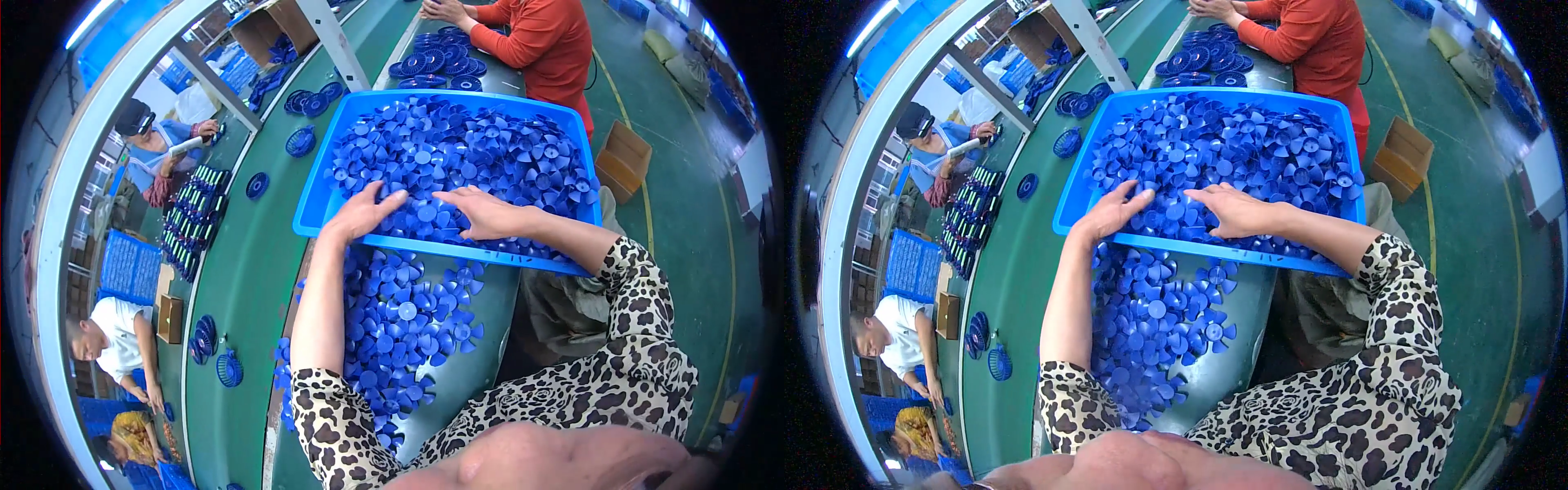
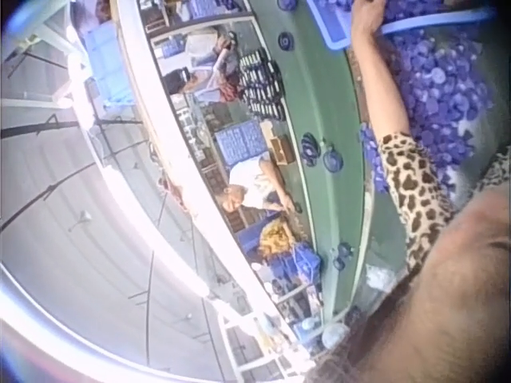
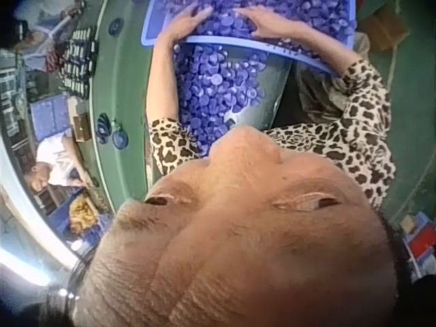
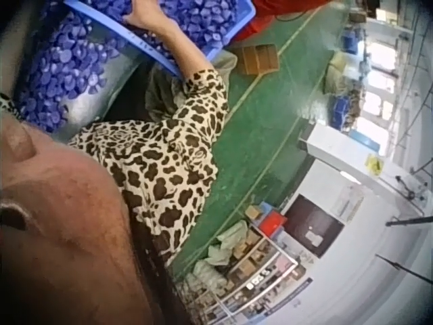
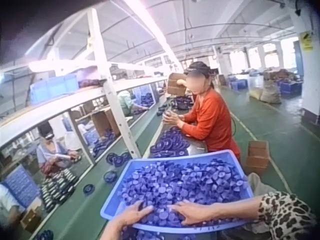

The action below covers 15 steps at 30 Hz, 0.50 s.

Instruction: Assemble small blue plastic fan-shaped components on a production line.

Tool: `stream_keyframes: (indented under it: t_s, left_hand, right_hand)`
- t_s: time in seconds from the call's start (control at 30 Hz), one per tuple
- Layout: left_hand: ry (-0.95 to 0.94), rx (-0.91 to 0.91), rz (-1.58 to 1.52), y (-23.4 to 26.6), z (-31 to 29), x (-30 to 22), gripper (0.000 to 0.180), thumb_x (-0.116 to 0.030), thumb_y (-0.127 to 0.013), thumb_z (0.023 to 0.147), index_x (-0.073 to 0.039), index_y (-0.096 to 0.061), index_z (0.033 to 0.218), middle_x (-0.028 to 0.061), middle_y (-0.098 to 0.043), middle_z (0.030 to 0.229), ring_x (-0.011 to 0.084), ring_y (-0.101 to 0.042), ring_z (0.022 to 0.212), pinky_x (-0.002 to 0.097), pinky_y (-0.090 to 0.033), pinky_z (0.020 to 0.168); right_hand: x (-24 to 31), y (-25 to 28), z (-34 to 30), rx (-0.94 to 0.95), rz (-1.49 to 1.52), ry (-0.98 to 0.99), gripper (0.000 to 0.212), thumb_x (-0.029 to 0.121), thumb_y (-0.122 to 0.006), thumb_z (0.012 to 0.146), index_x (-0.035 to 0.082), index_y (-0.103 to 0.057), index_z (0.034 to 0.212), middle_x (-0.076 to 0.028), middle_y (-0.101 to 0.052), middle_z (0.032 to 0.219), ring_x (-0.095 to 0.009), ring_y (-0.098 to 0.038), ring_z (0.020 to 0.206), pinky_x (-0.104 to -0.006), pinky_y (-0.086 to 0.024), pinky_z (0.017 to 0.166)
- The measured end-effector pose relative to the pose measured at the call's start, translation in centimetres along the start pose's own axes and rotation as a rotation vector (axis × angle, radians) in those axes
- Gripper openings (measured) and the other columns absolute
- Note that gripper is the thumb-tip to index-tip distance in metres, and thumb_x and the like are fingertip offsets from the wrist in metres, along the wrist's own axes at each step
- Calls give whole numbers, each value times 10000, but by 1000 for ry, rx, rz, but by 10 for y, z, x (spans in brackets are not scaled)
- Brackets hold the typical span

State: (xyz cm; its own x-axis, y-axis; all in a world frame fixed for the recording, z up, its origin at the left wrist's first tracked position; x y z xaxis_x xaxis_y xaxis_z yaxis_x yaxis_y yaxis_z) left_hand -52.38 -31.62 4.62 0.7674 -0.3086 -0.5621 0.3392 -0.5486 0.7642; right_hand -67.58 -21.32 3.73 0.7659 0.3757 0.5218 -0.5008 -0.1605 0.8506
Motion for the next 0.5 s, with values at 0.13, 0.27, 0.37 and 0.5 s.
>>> stream_keyframes:
  t_s: [0.13,0.27,0.37,0.5]
  left_hand:
    - [-94,135,-98,-14,-21,-38,1086,-675,-661,705,-5,-249,1453,241,-410,1405,328,-420,1298,380,-339,1072]
    - [-166,71,-261,-25,-18,-38,1098,-525,-806,636,-8,-276,1447,245,-466,1350,312,-478,1243,378,-382,1034]
    - [-186,-63,-378,-24,-13,-42,957,-418,-836,651,-10,-386,1391,197,-571,1219,269,-565,1099,359,-459,923]
    - [-173,-126,-593,-5,-22,-45,863,-379,-830,683,-30,-431,1364,163,-597,1173,233,-586,1029,350,-482,864]
  right_hand:
    - [-8,3,1,-59,135,-89,821,143,-732,676,44,-357,1400,-238,-555,1182,-365,-548,1082,-424,-430,948]
    - [-3,5,10,-150,360,-94,727,105,-699,662,10,-439,1334,-222,-601,1182,-322,-588,1092,-376,-449,944]
    - [-3,7,16,-191,409,-29,626,82,-711,682,13,-505,1269,-195,-649,1082,-303,-626,1020,-355,-480,887]
    - [12,23,25,-171,528,-64,513,114,-718,742,24,-557,1221,-111,-638,1112,-175,-588,1043,-324,-466,896]
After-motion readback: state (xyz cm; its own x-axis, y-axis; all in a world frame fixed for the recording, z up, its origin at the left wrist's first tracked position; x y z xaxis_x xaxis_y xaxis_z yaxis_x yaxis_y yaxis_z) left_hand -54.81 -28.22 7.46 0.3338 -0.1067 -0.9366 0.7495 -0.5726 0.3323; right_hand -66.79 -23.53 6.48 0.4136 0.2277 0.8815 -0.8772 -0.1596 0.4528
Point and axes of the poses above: each hand's wrist, its own z-axis towards the middle knuckle, its own y-axis out of the back of the hand, x = y × z, the point moved 9 cm from there along z, towards the middle knuckle
